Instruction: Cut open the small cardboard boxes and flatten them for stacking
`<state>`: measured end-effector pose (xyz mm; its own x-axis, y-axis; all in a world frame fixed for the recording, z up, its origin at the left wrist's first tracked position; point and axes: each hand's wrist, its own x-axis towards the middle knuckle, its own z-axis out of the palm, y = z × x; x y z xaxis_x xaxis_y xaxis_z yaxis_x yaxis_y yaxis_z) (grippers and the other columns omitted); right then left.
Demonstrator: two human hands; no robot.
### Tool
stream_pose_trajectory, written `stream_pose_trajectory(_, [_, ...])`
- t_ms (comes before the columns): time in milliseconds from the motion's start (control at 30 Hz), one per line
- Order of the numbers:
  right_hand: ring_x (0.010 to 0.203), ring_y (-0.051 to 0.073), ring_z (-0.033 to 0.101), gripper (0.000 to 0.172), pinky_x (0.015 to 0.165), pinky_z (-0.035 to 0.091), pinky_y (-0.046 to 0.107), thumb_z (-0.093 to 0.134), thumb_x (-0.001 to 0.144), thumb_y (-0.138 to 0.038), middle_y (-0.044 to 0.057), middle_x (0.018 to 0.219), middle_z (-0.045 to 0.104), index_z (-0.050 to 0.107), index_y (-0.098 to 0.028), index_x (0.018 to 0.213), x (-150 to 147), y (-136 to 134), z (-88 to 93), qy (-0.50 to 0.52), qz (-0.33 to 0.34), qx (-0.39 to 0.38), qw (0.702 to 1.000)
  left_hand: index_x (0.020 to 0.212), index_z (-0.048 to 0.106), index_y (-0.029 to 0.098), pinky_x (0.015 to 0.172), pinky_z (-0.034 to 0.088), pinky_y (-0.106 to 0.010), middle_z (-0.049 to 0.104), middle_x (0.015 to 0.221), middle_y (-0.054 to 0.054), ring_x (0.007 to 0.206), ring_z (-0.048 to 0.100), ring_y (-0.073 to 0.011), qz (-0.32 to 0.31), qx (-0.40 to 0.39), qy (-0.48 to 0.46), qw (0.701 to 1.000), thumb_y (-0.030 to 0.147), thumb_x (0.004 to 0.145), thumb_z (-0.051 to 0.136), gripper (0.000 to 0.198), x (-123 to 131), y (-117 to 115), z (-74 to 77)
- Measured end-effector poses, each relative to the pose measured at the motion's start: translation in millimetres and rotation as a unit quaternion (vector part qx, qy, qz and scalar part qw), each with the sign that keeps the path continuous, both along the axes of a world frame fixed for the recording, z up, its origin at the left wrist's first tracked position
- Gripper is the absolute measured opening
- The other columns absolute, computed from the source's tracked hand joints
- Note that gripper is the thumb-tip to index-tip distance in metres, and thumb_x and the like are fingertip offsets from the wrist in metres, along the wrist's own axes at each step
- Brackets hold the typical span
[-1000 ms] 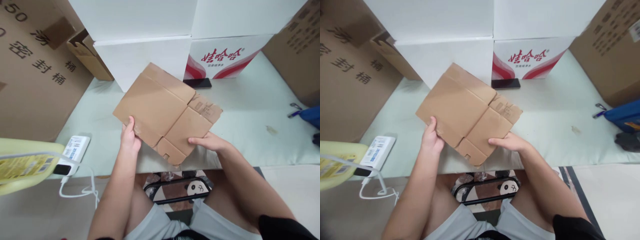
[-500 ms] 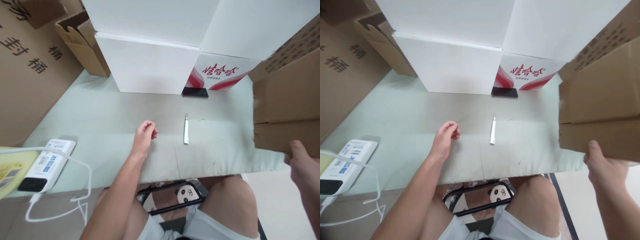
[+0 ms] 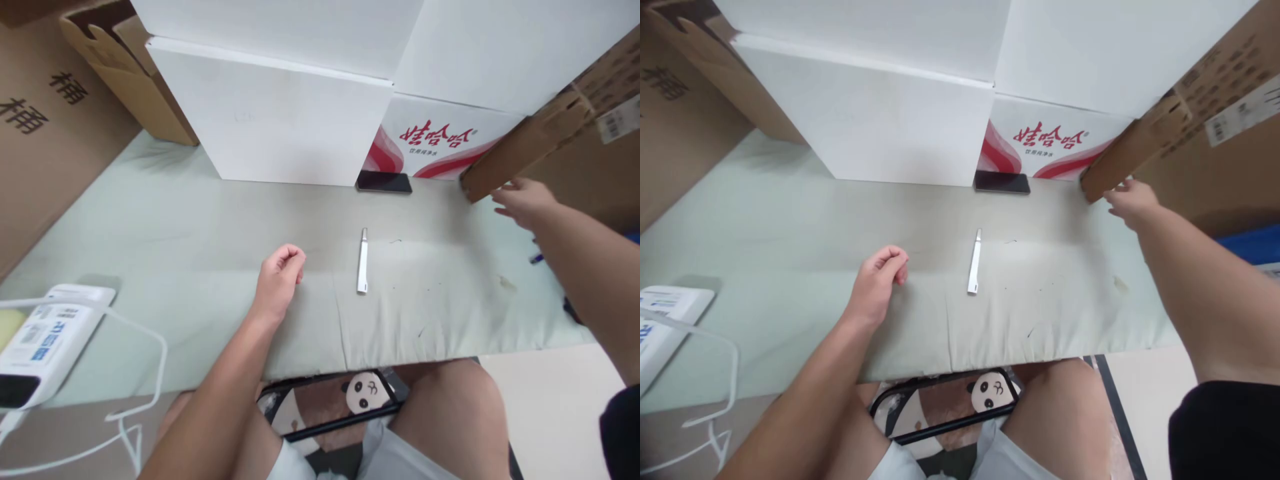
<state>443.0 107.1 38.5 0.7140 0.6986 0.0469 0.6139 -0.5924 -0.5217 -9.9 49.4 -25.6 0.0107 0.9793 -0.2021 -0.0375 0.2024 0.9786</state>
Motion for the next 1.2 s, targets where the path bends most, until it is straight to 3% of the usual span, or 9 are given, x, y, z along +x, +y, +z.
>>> stream_pose_trajectory(167, [0.113,0.02,0.065,0.056,0.07,0.053,0.026,0.063,0.093,-0.017,0.033,0.141,0.057,0.054,-0.006,0.147,-29,-34,8.2,0.078,0.019,-0.061,0.995,0.061,0.054,0.022,0.055,0.031,-0.027,0.043,0.052,0.003,0.053,0.04,-0.0124,0.007,0.011,-0.041,0.999,0.03,0.075,0.062,0.018,-4,3,6.2])
stream_pose_trajectory(400, [0.094,0.023,0.068,0.023,0.077,0.055,0.036,0.066,0.086,-0.016,0.026,0.129,0.067,0.069,-0.014,0.109,-93,-46,45.5,0.034,0.152,-0.113,0.981,0.063,0.053,0.021,0.054,0.029,-0.026,0.042,0.052,0.005,0.052,0.039,-0.0109,0.058,0.038,-0.112,0.991,0.03,0.075,0.062,0.017,-32,-7,15.5])
stream_pose_trajectory(533, [0.095,0.027,0.072,0.014,0.095,0.056,0.046,0.067,0.081,-0.017,0.016,0.117,0.073,0.071,-0.018,0.095,-177,-26,51.2,-0.02,0.305,-0.112,0.945,0.064,0.051,0.021,0.054,0.029,-0.025,0.04,0.052,0.006,0.052,0.038,-0.0103,0.105,0.034,-0.169,0.979,0.029,0.073,0.062,0.016,-61,-12,21.0])
stream_pose_trajectory(700, [0.102,0.024,0.073,0.026,0.089,0.061,0.041,0.064,0.083,-0.021,0.011,0.121,0.071,0.072,-0.022,0.108,-311,-8,20.0,-0.031,0.516,-0.112,0.848,0.065,0.05,0.021,0.053,0.029,-0.024,0.04,0.053,0.006,0.052,0.037,-0.0096,0.151,0.03,-0.195,0.969,0.03,0.073,0.061,0.016,-93,-10,22.8])
stream_pose_trajectory(833, [0.1,0.021,0.072,0.038,0.092,0.062,0.039,0.06,0.087,-0.022,0.012,0.133,0.064,0.069,-0.022,0.124,-406,32,1.9,-0.066,0.661,-0.048,0.746,0.067,0.051,0.02,0.053,0.029,-0.023,0.04,0.055,0.006,0.053,0.037,-0.0094,0.168,0.018,-0.215,0.962,0.031,0.073,0.06,0.015,-106,-3,23.3])
stream_pose_trajectory(900, [0.094,0.02,0.073,0.04,0.097,0.06,0.042,0.06,0.088,-0.02,0.015,0.142,0.057,0.067,-0.02,0.128,-451,66,3.3,-0.103,0.674,-0.018,0.731,0.066,0.05,0.02,0.053,0.028,-0.023,0.04,0.055,0.006,0.053,0.036,-0.0091,0.177,0.001,-0.234,0.956,0.031,0.072,0.059,0.015,-111,0,24.1])
stream_pose_trajectory(1000, [0.099,0.018,0.073,0.043,0.111,0.053,0.043,0.059,0.089,-0.014,0.017,0.162,0.036,0.065,-0.018,0.132,-512,124,16.8,-0.141,0.63,0.009,0.763,0.065,0.048,0.02,0.053,0.027,-0.024,0.038,0.055,0.006,0.053,0.034,-0.0093,0.181,-0.023,-0.253,0.95,0.031,0.073,0.059,0.017,-118,4,25.5])
stream_pose_trajectory(1067, [0.117,0.022,0.069,0.045,0.118,0.047,0.043,0.06,0.089,-0.012,0.016,0.168,0.024,0.064,-0.016,0.133,-544,161,30.4,-0.146,0.592,0.034,0.792,0.065,0.047,0.021,0.054,0.027,-0.024,0.038,0.055,0.005,0.055,0.033,-0.0101,0.178,-0.024,-0.253,0.951,0.03,0.074,0.059,0.017,-122,6,25.6])
stream_pose_trajectory(1200, [0.151,0.028,0.043,0.04,0.128,0.029,0.046,0.055,0.091,-0.01,0.013,0.166,0.026,0.063,-0.008,0.131,-579,215,52.7,-0.153,0.541,0.079,0.823,0.066,0.047,0.021,0.054,0.026,-0.026,0.037,0.057,0.004,0.058,0.033,-0.0118,0.182,-0.025,-0.243,0.952,0.029,0.077,0.058,0.017,-126,11,22.8])
